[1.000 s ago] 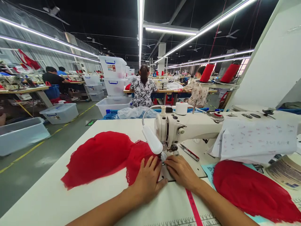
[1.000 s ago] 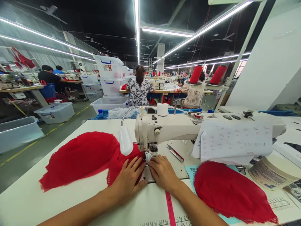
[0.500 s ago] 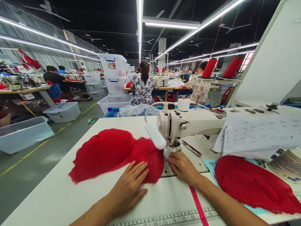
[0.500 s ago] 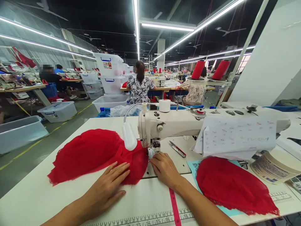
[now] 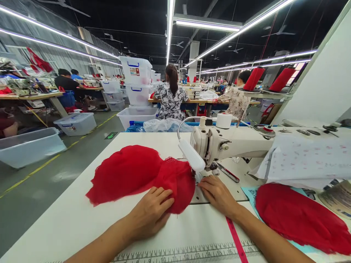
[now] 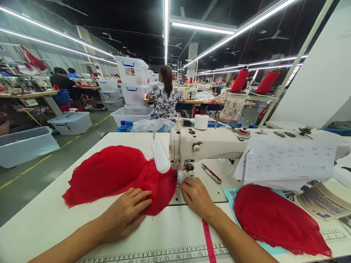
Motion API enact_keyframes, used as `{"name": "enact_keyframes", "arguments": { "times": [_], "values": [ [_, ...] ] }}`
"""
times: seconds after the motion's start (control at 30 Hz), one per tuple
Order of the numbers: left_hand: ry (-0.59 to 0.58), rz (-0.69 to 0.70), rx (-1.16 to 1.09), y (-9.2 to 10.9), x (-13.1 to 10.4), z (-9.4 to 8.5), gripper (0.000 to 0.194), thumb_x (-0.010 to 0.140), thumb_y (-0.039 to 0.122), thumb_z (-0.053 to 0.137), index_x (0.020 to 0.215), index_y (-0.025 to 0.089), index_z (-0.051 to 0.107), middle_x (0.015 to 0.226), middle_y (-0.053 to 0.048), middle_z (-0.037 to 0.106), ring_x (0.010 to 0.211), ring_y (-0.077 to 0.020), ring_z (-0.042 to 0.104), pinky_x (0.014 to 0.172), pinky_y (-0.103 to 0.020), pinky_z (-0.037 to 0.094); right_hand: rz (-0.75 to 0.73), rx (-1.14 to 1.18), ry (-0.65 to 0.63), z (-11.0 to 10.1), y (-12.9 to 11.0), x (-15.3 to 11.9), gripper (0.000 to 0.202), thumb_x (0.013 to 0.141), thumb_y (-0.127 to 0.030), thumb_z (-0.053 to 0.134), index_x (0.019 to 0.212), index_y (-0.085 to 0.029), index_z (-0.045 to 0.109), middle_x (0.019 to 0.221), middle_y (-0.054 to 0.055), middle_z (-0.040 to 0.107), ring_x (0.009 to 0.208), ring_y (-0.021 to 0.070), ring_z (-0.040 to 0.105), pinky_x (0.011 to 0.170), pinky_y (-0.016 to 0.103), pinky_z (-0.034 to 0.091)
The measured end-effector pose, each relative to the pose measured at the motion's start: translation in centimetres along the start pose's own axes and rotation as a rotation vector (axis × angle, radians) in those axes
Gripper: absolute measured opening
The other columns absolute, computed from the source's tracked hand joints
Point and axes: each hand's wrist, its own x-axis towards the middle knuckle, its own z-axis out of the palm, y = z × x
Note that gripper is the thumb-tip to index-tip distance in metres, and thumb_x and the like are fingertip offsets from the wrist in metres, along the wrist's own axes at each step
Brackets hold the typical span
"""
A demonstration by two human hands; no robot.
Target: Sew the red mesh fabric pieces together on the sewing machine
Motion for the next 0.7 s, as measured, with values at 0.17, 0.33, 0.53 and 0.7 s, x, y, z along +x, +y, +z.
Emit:
{"name": "enact_keyframes", "arguments": {
  "times": [0.17,0.33,0.53,0.7],
  "values": [
    [-0.05,-0.046,-0.019,-0.6,-0.4,-0.2,0.04,0.075,0.019,0.049,0.115,0.015,0.054,0.118,-0.012,0.057,0.091,-0.0248,0.054,0.081,-0.041,0.042,-0.013,0.024,-0.009,-0.2,-0.3,0.0,0.027,0.089,-0.012,0.036,0.093,-0.016,0.062,0.087,0.008,0.061,0.079,0.0191,0.052,0.072,0.036,0.044],
    [-0.049,-0.074,-0.063,-1.3,-1.6,-0.7,0.042,0.07,0.019,0.052,0.112,0.017,0.055,0.123,-0.01,0.053,0.1,-0.0252,0.052,0.089,-0.043,0.037,-0.042,0.015,-0.023,-0.2,-0.5,-0.2,0.028,0.09,-0.014,0.035,0.093,-0.017,0.063,0.086,0.008,0.061,0.08,0.0197,0.053,0.072,0.036,0.044],
    [-0.078,-0.036,0.038,-0.8,-1.4,-0.5,0.034,0.077,0.013,0.044,0.109,0.017,0.056,0.096,-0.009,0.061,0.084,-0.0228,0.053,0.074,-0.037,0.042,-0.081,-0.023,-0.026,-0.4,-0.8,-0.2,0.027,0.09,-0.015,0.037,0.089,-0.017,0.064,0.084,0.008,0.06,0.079,0.0192,0.053,0.071,0.036,0.044],
    [0.054,0.031,0.16,-1.0,-1.0,0.4,0.029,0.074,-0.003,0.035,0.072,0.017,0.057,0.073,-0.006,0.058,0.068,-0.0187,0.051,0.064,-0.034,0.04,-0.095,-0.015,-0.01,-0.5,-1.2,-0.3,0.023,0.087,-0.015,0.039,0.097,-0.017,0.06,0.089,0.01,0.061,0.084,0.0213,0.055,0.073,0.039,0.045]
  ]
}}
